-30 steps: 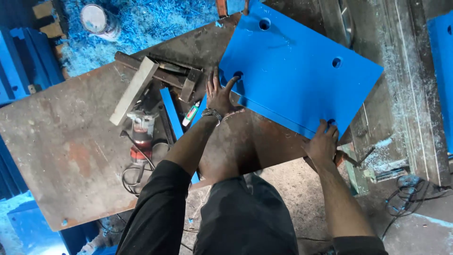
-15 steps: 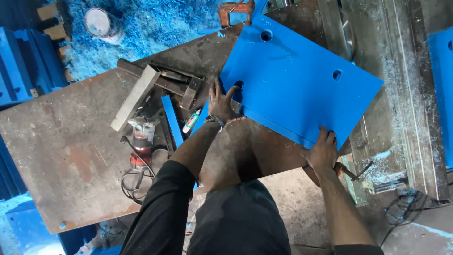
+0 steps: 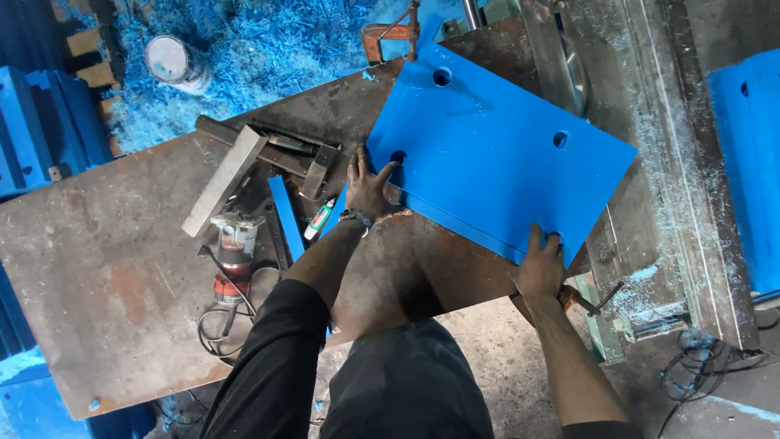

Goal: The recorder picks up, inspects, and stacks large blue plastic machine components on a production floor.

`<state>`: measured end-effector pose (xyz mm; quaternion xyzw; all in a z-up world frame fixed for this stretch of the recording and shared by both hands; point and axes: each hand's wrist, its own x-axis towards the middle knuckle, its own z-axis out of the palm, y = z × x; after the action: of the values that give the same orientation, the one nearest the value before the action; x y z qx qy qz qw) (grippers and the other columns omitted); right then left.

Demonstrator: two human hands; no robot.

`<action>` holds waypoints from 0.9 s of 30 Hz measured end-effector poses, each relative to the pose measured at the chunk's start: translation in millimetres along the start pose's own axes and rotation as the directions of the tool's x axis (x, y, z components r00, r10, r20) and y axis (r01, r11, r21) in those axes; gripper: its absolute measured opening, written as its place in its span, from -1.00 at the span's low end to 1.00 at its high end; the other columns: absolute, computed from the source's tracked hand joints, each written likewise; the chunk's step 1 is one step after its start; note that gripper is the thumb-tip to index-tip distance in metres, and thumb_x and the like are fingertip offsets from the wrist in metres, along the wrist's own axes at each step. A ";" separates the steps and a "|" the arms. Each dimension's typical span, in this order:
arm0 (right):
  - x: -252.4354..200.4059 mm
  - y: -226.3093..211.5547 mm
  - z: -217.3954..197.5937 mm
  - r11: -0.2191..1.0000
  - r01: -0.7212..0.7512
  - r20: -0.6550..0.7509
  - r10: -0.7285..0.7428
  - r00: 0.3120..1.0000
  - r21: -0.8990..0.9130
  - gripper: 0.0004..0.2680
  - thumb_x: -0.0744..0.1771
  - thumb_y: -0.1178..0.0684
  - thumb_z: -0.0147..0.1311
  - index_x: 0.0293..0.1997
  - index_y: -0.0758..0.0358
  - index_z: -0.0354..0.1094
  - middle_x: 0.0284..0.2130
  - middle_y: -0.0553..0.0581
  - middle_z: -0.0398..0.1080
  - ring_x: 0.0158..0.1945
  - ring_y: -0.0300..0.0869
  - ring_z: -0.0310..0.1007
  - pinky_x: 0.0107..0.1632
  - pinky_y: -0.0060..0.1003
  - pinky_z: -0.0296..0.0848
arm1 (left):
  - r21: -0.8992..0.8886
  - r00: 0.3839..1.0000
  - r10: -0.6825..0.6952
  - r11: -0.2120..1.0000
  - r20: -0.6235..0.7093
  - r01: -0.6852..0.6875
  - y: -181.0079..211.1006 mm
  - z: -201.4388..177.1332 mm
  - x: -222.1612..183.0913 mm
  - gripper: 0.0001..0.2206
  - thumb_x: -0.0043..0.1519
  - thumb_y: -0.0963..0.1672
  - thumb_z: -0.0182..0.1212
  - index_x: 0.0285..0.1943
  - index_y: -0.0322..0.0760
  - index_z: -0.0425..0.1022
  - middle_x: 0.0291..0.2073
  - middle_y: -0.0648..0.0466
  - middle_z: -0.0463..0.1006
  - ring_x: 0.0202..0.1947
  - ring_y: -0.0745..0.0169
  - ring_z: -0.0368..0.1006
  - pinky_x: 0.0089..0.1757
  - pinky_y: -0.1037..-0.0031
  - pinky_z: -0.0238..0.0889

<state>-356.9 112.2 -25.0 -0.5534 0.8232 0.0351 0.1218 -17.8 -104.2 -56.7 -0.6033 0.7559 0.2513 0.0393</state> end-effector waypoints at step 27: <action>5.2 -6.2 4.2 0.975 -0.006 -0.108 -0.019 0.994 -0.224 -0.12 0.03 -0.27 0.50 0.51 -0.14 0.04 0.08 0.43 0.23 -0.08 0.29 0.53 -0.10 0.05 0.65 | 0.078 0.985 0.109 0.992 -0.133 -0.099 2.5 -2.0 -1.8 0.03 -0.44 0.15 0.59 0.39 0.39 0.26 0.45 -0.46 -0.04 0.41 -0.65 0.00 0.13 -0.22 0.32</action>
<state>-352.3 106.0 -29.9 -0.5674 0.8176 0.0967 0.0134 -19.2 -103.1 -53.5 -0.5770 0.7958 0.1840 -0.0048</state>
